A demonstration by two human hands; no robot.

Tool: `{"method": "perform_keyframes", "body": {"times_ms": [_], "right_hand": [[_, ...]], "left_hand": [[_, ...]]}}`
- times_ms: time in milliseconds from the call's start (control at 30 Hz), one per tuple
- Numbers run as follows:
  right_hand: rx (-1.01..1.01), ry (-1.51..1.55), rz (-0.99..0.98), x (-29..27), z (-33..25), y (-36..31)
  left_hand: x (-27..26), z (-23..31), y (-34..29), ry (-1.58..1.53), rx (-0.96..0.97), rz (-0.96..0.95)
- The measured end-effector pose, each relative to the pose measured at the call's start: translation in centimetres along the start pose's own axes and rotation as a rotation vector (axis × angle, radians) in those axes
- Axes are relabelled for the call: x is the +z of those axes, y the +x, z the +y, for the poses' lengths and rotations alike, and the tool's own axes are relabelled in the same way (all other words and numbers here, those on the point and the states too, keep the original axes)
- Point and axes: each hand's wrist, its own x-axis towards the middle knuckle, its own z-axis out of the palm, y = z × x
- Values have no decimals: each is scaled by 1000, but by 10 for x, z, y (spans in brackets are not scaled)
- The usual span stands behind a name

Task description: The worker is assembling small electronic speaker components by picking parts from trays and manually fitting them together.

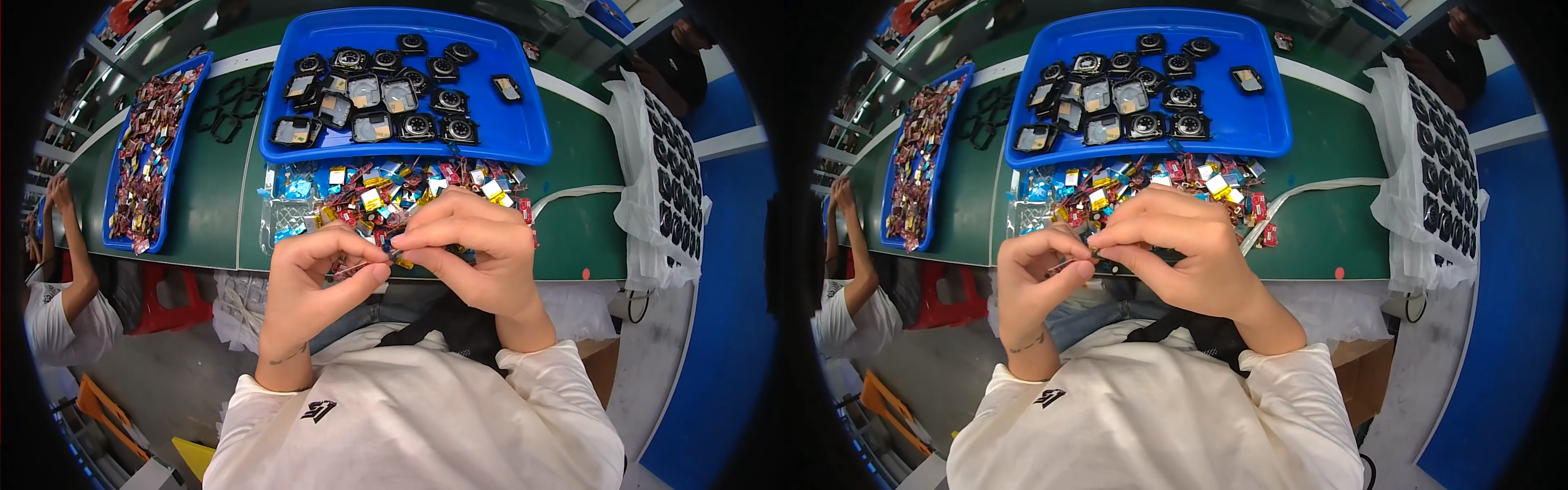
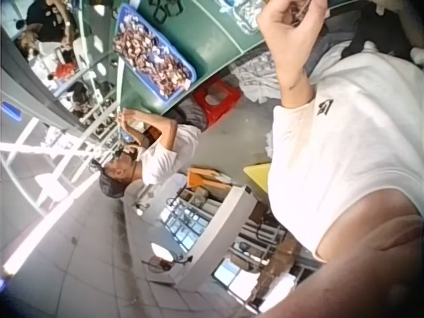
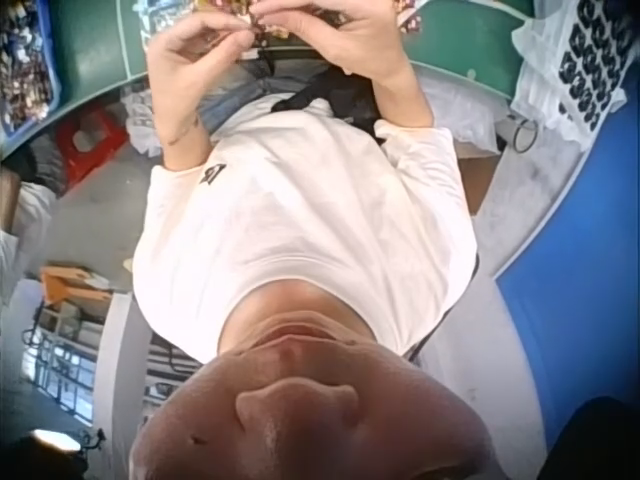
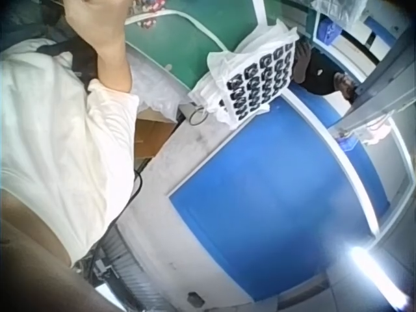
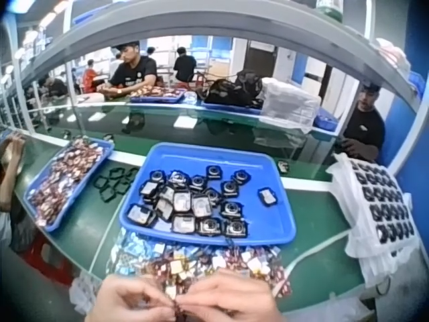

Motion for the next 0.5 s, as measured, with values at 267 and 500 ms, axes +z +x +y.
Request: {"method": "perform_keyframes", "body": {"times_ms": [267, 500], "right_hand": [[252, 448, -17, 2, 1, -8], [318, 593, 32, 7, 4, -9]], "left_hand": [[-5, -6, 0, -148, 48, -75], [0, -2, -2, -129, -55, 4]]}}
